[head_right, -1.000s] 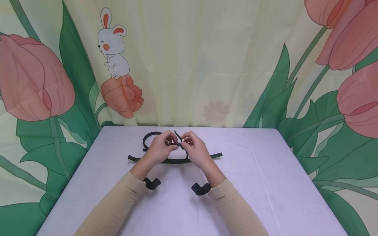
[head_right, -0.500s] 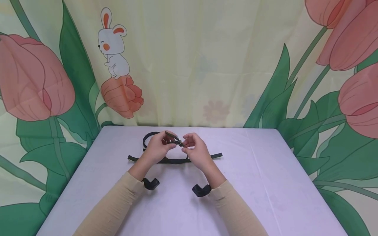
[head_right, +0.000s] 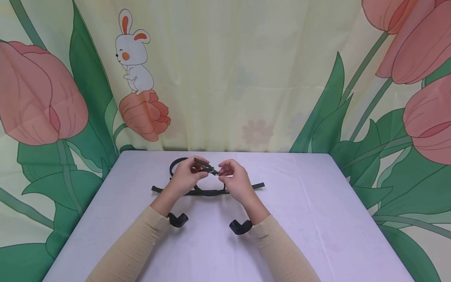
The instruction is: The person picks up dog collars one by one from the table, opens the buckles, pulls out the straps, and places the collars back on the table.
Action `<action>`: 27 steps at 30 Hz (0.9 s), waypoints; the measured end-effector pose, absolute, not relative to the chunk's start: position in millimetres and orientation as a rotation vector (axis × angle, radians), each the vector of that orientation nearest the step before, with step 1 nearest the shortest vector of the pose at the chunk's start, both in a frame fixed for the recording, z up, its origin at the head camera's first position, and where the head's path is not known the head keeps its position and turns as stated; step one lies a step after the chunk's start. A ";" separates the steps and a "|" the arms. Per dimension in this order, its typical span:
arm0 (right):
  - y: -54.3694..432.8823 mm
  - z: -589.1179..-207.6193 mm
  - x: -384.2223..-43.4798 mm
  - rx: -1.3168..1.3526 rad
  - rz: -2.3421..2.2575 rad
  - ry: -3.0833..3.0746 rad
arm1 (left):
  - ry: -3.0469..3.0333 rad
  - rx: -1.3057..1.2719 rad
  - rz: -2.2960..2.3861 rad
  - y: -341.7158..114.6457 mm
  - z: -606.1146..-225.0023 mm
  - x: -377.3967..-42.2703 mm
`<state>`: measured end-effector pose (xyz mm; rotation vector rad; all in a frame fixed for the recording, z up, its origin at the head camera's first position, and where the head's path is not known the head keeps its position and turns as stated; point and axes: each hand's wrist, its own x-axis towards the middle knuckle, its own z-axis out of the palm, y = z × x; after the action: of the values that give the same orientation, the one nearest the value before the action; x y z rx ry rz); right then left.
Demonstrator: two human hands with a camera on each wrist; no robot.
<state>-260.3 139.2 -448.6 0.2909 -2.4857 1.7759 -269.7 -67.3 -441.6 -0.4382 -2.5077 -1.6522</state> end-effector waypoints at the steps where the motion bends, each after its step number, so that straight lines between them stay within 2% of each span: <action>1: 139.3 -448.7 -260.4 0.285 1.773 -2.488 | -2.508 -0.440 -1.655 -67.8 -441.8 -269.8; 27: 146.8 -446.4 -262.6 0.182 1.651 -2.543 | -2.506 -0.462 -1.657 -82.9 -437.1 -272.0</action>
<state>-262.6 146.8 -446.4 0.1818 -2.5428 1.6508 -272.0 -82.9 -437.1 -0.4616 -2.5064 -1.6568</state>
